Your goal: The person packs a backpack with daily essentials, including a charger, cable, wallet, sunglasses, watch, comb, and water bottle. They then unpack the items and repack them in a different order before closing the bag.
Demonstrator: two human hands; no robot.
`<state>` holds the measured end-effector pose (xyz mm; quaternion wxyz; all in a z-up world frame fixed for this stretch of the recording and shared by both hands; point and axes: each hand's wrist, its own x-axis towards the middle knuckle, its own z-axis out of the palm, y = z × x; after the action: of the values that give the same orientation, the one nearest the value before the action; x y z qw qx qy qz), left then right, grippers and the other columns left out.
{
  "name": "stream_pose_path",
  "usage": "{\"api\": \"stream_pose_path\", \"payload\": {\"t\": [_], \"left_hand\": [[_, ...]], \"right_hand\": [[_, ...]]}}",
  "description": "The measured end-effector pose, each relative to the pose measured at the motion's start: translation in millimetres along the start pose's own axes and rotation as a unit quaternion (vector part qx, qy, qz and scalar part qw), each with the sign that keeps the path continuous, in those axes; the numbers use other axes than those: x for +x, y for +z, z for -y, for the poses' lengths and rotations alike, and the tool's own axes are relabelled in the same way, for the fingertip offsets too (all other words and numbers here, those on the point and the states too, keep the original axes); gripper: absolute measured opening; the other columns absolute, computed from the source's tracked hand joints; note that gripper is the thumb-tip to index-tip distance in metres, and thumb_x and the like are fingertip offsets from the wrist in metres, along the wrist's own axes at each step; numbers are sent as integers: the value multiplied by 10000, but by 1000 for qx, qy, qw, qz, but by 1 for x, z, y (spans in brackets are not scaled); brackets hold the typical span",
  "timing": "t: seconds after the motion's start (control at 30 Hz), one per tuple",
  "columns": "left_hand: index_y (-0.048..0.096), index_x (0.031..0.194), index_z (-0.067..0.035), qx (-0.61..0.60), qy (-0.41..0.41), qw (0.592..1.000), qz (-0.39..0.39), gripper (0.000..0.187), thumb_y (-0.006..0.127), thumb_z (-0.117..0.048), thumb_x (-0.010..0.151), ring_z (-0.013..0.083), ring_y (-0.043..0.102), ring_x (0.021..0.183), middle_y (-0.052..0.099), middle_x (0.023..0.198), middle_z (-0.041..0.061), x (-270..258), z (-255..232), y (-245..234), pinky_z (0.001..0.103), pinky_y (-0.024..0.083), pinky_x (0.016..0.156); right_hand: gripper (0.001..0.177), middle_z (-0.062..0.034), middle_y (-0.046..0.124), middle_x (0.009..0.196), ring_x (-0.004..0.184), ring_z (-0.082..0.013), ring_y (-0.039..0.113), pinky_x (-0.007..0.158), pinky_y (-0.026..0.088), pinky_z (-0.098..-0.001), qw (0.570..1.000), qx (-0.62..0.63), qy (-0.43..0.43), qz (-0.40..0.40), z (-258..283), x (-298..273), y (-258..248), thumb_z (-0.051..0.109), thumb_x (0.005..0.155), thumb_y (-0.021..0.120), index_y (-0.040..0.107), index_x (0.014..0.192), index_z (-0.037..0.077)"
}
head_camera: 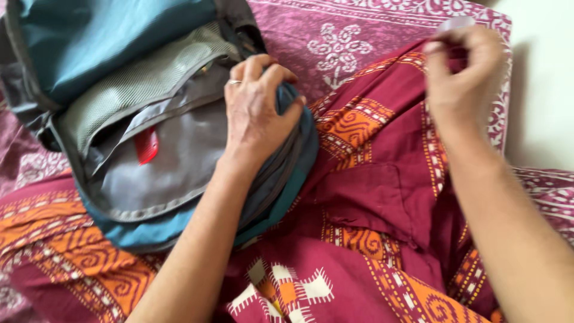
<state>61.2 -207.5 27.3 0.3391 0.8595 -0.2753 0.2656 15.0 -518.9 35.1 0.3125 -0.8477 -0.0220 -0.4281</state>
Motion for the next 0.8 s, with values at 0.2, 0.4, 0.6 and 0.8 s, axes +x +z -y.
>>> {"api": "stream_pose_path", "payload": {"t": [0.2,0.4,0.6,0.8], "left_hand": [[703,1039,-118,22,25,999,36,328,835,-280,786,358,515,1242,601,1244,117,6,13,12,545,394,1013],[689,1048,-115,31,-1,997,64,284,791,-296,853,347,516,1224,610,1196,90,-10,24,10,540,401,985],[665,1005,-105,31,-6,997,66,251,773,-297,885,335,532,1215,618,1176,84,-13,24,9,536,409,999],[663,998,-98,28,-13,998,57,254,772,-292,877,331,545,1206,625,1157,86,-17,24,9,535,406,991]], "right_hand": [[52,-111,714,1039,972,-218,698,844,560,-365,986,-151,54,-46,-155,-35,-27,-19,962,660,696,992,2],[72,-105,746,1019,922,-165,696,809,537,-306,924,-81,373,-22,-233,-53,-27,100,1033,672,727,1011,59],[174,-136,738,1094,987,-198,683,855,526,-353,936,-124,321,78,-210,-73,-41,163,1025,649,705,1120,28],[271,-156,729,1141,1027,-218,679,895,526,-372,935,-156,306,87,-212,-74,-58,231,1022,657,681,1179,12]]}}
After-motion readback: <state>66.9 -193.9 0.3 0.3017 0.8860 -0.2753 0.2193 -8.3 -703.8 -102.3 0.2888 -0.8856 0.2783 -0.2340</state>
